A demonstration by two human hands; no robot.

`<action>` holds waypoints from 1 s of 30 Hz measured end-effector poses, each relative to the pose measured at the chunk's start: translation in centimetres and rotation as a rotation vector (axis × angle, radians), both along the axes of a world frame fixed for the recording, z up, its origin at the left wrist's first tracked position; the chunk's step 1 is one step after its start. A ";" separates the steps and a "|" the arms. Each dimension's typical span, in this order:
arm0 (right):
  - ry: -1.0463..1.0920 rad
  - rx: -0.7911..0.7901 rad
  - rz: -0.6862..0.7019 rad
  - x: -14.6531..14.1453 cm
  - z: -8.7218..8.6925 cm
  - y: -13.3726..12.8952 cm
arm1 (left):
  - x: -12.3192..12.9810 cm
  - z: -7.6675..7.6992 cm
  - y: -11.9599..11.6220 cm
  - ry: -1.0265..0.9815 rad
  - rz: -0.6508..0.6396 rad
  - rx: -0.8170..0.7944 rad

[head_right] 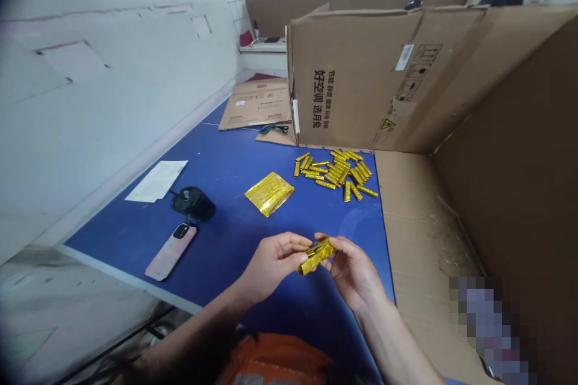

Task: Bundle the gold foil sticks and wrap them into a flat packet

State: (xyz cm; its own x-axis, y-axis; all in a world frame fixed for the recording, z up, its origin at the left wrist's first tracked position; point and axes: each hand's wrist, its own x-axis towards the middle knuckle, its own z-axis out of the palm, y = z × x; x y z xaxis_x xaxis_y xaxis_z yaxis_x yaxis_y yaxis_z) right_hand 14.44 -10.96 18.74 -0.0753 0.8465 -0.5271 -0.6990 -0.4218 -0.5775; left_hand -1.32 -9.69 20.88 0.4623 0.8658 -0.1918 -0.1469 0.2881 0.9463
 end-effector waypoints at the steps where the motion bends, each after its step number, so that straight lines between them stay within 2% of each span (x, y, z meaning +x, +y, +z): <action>1: 0.007 -0.009 0.002 0.0 -0.1 0.0 | -0.1 0.1 0.0 0.013 -0.025 0.030; 6: -0.001 -0.004 0.006 0.1 -0.3 0.1 | -0.3 0.3 0.0 0.145 -0.111 0.191; 13: 0.015 -0.010 0.032 -0.1 -0.1 0.0 | -0.6 0.8 0.0 0.313 -0.133 0.448; 15: 0.020 0.008 0.055 0.0 -0.1 0.0 | -0.6 1.1 0.0 0.281 -0.156 0.424; 20: 0.073 0.049 0.114 0.1 -0.2 0.0 | -0.5 1.3 0.0 0.185 -0.169 0.190; 25: 0.110 0.048 0.139 -0.2 0.0 -0.2 | -0.6 1.8 -0.3 0.190 -0.176 0.236; 30: 0.062 0.149 0.148 -0.4 0.3 -0.4 | -0.6 2.2 -0.6 0.241 -0.191 0.252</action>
State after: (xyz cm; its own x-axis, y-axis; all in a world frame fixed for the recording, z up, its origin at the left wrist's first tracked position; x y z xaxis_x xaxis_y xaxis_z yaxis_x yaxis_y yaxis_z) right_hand 14.06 -11.38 19.03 -0.2331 0.8920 -0.3873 -0.6722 -0.4356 -0.5987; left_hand -1.90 -10.24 23.08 0.5872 0.8023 -0.1071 0.1221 0.0430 0.9916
